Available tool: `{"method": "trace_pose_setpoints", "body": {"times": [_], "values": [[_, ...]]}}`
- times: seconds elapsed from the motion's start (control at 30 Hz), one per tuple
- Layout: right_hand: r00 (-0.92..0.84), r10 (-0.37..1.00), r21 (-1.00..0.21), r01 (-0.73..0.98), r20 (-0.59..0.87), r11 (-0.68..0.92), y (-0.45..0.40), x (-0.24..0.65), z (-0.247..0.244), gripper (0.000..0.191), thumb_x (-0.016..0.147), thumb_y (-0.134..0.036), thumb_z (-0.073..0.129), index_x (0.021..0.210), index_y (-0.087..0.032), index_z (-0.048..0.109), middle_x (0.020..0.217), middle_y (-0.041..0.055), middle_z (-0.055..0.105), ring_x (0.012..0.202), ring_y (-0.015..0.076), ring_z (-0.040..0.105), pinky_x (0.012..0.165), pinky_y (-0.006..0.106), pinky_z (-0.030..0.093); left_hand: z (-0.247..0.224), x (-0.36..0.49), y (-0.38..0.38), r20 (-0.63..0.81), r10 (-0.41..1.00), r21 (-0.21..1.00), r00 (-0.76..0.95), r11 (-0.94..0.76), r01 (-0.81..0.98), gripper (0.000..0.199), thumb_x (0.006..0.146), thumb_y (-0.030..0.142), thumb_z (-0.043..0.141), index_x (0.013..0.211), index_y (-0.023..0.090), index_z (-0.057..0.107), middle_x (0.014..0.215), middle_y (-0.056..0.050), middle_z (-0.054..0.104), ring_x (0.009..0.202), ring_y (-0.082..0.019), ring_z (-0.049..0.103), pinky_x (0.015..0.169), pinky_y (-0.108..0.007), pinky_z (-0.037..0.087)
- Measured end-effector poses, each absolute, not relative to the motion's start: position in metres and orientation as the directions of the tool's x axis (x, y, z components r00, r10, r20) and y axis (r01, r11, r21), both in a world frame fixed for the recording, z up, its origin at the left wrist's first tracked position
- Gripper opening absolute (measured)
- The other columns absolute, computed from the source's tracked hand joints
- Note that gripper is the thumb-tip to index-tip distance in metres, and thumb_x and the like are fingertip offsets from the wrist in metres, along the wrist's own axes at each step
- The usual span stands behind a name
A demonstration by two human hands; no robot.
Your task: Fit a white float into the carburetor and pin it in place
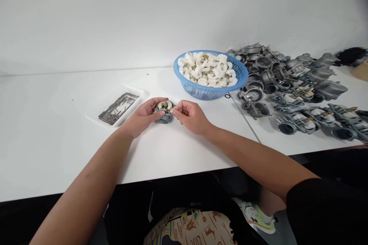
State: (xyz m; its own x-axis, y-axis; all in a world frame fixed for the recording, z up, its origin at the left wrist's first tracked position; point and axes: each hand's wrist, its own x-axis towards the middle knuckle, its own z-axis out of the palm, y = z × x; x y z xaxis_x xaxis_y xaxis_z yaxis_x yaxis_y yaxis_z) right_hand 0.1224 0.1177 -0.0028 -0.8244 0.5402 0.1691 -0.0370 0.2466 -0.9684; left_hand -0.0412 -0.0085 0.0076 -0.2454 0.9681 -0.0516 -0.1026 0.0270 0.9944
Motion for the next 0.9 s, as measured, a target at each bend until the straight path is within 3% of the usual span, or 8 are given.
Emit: {"method": "trace_pose_setpoints", "body": {"times": [0.43,0.63,0.9], "values": [[-0.809,0.521,-0.897,-0.017,0.273,0.443,0.1103,0.1286,0.0026,0.019,0.088,-0.035,0.063,0.08,-0.019,0.06,0.066,-0.0026,0.057,0.056,0.0099,0.045,0.055,0.025,0.035,0.0087,-0.0448,-0.0129,-0.048,0.981,0.995,-0.19,0.031,-0.09,0.049,0.085,0.031,0.073,0.131,0.024,0.058,0.114,-0.007,0.061,0.104,-0.021,0.057,0.093,-0.039,0.046],[-0.807,0.514,-0.892,-0.035,0.292,0.452,0.1101,0.1287,0.0015,0.018,0.089,-0.034,0.063,0.081,-0.019,0.06,0.069,-0.0024,0.061,0.057,0.0098,0.048,0.056,0.025,0.037,0.011,-0.0473,-0.0144,-0.053,0.984,0.995,-0.169,0.038,-0.089,0.05,0.081,0.028,0.077,0.129,0.024,0.06,0.115,-0.008,0.061,0.101,-0.02,0.057,0.09,-0.038,0.048],[-0.797,0.493,-0.849,-0.047,0.35,0.527,0.1112,0.1273,0.0033,0.013,0.091,-0.029,0.061,0.083,-0.019,0.062,0.085,0.0003,0.069,0.078,0.0146,0.061,0.068,0.028,0.044,0.0127,-0.0445,-0.0124,-0.068,0.968,0.997,-0.242,0.056,-0.054,0.047,0.079,0.03,0.08,0.121,0.023,0.061,0.116,-0.007,0.061,0.103,-0.02,0.057,0.093,-0.039,0.046]]}}
